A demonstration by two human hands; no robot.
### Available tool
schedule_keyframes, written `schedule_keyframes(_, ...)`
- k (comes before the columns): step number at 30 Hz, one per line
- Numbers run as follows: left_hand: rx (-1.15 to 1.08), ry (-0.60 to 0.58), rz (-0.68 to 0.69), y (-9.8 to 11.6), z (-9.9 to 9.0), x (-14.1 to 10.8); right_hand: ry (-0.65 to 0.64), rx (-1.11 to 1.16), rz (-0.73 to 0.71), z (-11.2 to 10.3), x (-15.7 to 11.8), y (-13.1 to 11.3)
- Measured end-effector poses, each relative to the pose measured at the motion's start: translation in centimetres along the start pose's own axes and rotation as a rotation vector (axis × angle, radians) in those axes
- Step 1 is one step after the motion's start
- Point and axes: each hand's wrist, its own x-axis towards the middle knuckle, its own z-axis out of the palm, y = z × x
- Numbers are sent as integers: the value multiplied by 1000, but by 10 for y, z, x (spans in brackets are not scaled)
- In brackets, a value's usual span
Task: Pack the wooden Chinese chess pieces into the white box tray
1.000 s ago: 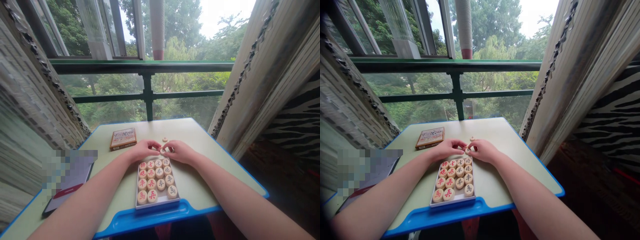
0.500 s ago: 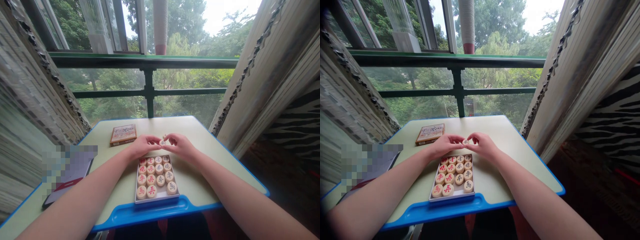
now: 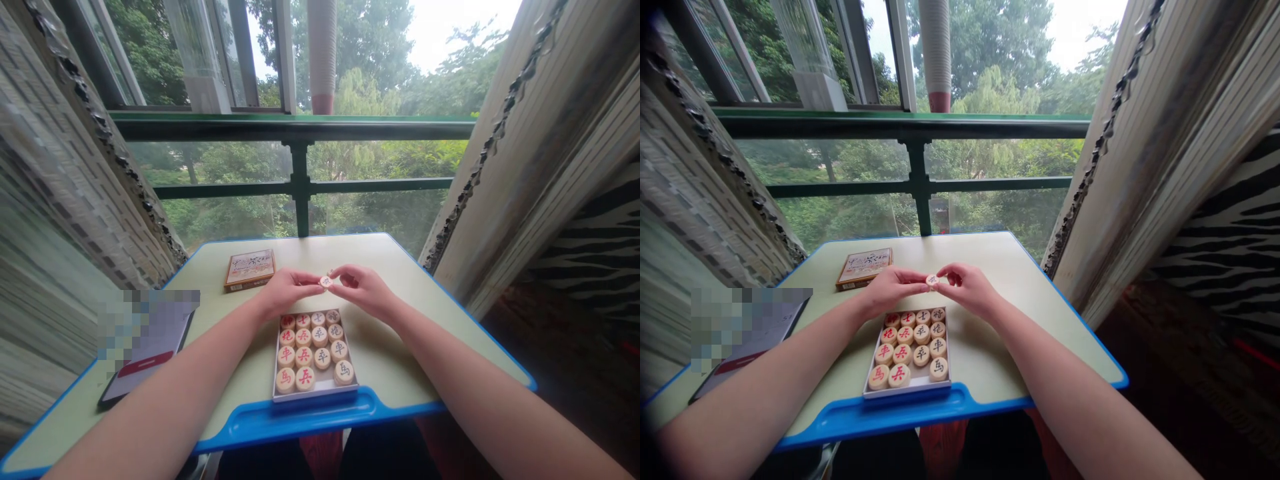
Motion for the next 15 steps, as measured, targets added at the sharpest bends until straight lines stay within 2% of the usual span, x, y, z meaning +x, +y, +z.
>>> schedule_keyframes(8,126,22,22,2,0,-2,-50,38,2,-3,1,0)
schedule_keyframes(13,353,65,95,10,1,-6,-60,100,7,-6,-1,-3)
schedule_keyframes(15,436,39,120,18,1,-10,-52,124,26,-7,-4,-7)
